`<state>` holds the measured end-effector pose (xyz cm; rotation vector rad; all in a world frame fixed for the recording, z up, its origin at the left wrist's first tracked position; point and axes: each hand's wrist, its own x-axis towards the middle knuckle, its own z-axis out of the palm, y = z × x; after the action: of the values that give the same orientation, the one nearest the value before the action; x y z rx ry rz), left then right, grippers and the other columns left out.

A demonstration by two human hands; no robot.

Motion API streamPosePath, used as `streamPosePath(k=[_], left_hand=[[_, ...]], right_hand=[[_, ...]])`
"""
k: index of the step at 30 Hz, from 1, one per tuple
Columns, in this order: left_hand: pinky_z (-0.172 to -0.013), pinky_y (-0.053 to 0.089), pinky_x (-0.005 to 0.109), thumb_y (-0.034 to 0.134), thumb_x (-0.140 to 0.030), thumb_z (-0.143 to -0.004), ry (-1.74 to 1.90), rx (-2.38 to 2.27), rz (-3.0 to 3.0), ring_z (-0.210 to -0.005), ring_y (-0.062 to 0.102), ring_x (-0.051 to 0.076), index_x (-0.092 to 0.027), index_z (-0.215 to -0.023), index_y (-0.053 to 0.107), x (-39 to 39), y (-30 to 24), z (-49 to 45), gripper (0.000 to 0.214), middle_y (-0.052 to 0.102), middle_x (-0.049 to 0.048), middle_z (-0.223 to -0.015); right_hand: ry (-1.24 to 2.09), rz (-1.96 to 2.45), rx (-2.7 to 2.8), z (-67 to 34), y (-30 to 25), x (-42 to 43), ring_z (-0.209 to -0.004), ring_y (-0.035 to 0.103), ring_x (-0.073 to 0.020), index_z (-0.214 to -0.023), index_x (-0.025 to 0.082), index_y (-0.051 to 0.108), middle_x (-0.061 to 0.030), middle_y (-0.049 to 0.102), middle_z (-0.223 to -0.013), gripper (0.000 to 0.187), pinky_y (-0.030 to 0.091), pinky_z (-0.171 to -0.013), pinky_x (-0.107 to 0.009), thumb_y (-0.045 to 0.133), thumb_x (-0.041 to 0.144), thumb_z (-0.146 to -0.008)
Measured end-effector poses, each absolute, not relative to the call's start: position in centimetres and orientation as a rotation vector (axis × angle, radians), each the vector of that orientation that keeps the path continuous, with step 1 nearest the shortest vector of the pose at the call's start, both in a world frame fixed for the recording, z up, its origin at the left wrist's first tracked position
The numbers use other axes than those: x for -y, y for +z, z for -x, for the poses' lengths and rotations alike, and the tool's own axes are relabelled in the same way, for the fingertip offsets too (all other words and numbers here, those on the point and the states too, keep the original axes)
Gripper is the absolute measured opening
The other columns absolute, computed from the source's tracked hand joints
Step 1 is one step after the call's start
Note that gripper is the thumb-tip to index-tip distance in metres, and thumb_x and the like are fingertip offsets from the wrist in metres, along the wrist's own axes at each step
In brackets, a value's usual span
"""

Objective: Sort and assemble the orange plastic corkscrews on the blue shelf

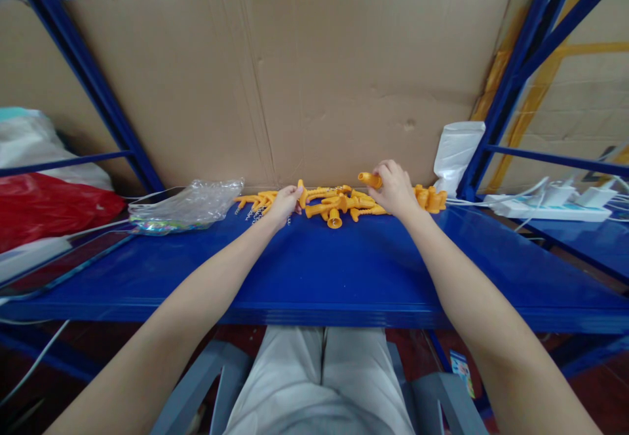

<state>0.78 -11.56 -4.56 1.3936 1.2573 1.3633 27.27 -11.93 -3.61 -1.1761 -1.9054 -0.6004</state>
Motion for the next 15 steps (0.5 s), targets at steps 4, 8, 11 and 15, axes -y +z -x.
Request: streamPosePath(k=[4, 8, 11, 15], left_hand=[[-0.039, 0.032, 0.017, 0.044, -0.015, -0.096, 1.362, -1.251, -1.395, -0.032, 0.038, 0.004, -0.016, -0.068, 0.047, 11.6, -4.6, -0.9, 0.029, 0.056, -0.0051, -0.051], [-0.039, 0.032, 0.017, 0.044, -0.015, -0.096, 1.356, -1.247, -1.401, -0.032, 0.038, 0.004, -0.017, -0.068, 0.046, 11.6, -4.7, -0.9, 0.028, 0.056, -0.0051, -0.05], [-0.039, 0.032, 0.017, 0.044, -0.015, -0.096, 1.351, -1.261, -1.403, -0.031, 0.038, 0.004, -0.017, -0.068, 0.046, 11.6, -4.6, -0.9, 0.028, 0.056, -0.005, -0.051], [-0.039, 0.032, 0.017, 0.045, -0.015, -0.096, 1.346, -1.291, -1.403, -0.031, 0.038, 0.004, -0.016, -0.068, 0.047, 11.7, -4.5, -1.0, 0.028, 0.056, -0.0046, -0.051]], right_hand=[[-0.642, 1.507, 1.69, -28.0, -2.2, 13.0, -0.107, 0.054, -0.0348, -0.1, 0.017, 0.056, -0.0184, 0.059, -0.11, 0.024, 0.043, -0.086, -0.047, 0.053, 0.029, -0.079], [-0.426, 1.965, 1.552, -29.0, -0.4, 14.5, -0.103, 0.059, -0.0306, -0.112, 0.013, 0.056, -0.0193, 0.063, -0.11, 0.035, 0.045, -0.081, -0.037, 0.052, 0.03, -0.082], [-0.21, 2.282, 1.558, -30.5, 0.0, 14.7, -0.101, 0.061, -0.0293, -0.114, 0.009, 0.058, -0.022, 0.064, -0.112, 0.04, 0.045, -0.073, -0.032, 0.051, 0.036, -0.085], [0.002, 2.48, 1.659, -33.1, -1.2, 13.3, -0.083, 0.066, -0.0263, -0.094, 0.004, 0.067, -0.0211, 0.068, -0.087, 0.028, 0.044, -0.06, -0.028, 0.06, 0.027, -0.08]])
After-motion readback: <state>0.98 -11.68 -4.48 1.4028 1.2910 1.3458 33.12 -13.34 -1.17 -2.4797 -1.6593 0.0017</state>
